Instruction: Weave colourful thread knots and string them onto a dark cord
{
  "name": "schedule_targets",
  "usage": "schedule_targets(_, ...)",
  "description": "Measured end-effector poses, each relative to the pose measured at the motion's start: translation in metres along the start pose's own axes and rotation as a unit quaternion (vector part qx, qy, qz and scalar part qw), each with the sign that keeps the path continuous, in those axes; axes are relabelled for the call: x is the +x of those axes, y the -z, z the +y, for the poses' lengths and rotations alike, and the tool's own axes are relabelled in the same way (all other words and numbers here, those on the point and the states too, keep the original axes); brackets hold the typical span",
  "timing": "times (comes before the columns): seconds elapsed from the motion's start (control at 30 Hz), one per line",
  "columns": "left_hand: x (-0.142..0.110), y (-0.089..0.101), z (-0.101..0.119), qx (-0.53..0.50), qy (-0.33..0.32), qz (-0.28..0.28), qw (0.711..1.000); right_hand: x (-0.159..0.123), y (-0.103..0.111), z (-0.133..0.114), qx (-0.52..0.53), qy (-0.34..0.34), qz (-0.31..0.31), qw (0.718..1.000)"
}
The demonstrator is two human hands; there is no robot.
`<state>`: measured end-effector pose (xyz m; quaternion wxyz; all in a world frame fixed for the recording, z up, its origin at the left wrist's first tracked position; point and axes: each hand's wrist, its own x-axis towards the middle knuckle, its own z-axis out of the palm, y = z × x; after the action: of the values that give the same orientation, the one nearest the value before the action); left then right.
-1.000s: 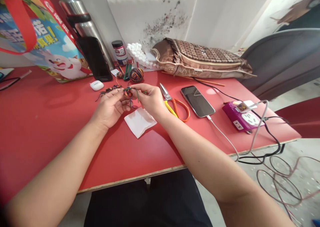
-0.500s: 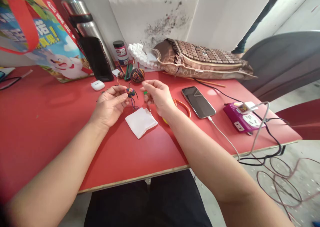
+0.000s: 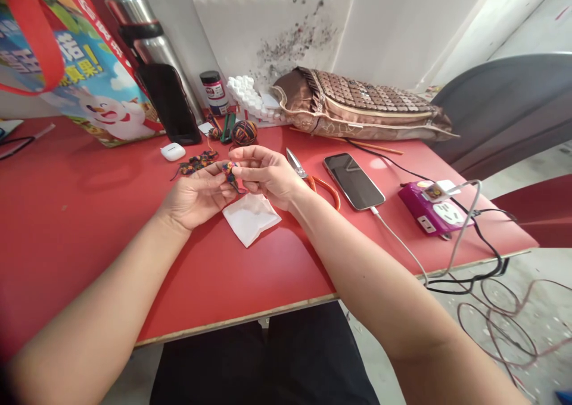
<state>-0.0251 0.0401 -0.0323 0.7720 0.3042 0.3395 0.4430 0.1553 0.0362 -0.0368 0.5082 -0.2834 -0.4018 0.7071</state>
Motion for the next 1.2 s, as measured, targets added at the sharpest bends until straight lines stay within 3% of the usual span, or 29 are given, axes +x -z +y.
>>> schedule_targets(0.23,0.005,0.001,-0.004,0.025,-0.076,0.055,0.995,0.001,0.001,0.001,-0.003,-0.031,0.022,0.999)
schedule_targets(0.53,0.001,-0.006,-0.004,0.014,-0.048,0.051,0.997,0.001,-0.004,0.003,0.048,-0.041,-0.005,0.998)
schedule_targets(0.7,-0.001,-0.006,-0.002,0.079,-0.064,0.039,0.994,0.0,-0.004,0.003,0.005,-0.043,0.042,0.998)
schedule_targets(0.9,-0.001,-0.003,-0.001,0.089,-0.014,0.052,0.995,0.001,-0.002,0.005,-0.04,-0.026,0.036,0.998)
schedule_targets(1.2,0.003,0.004,-0.005,0.03,0.044,0.015,0.998,0.001,0.0,0.002,-0.034,-0.041,0.001,0.999)
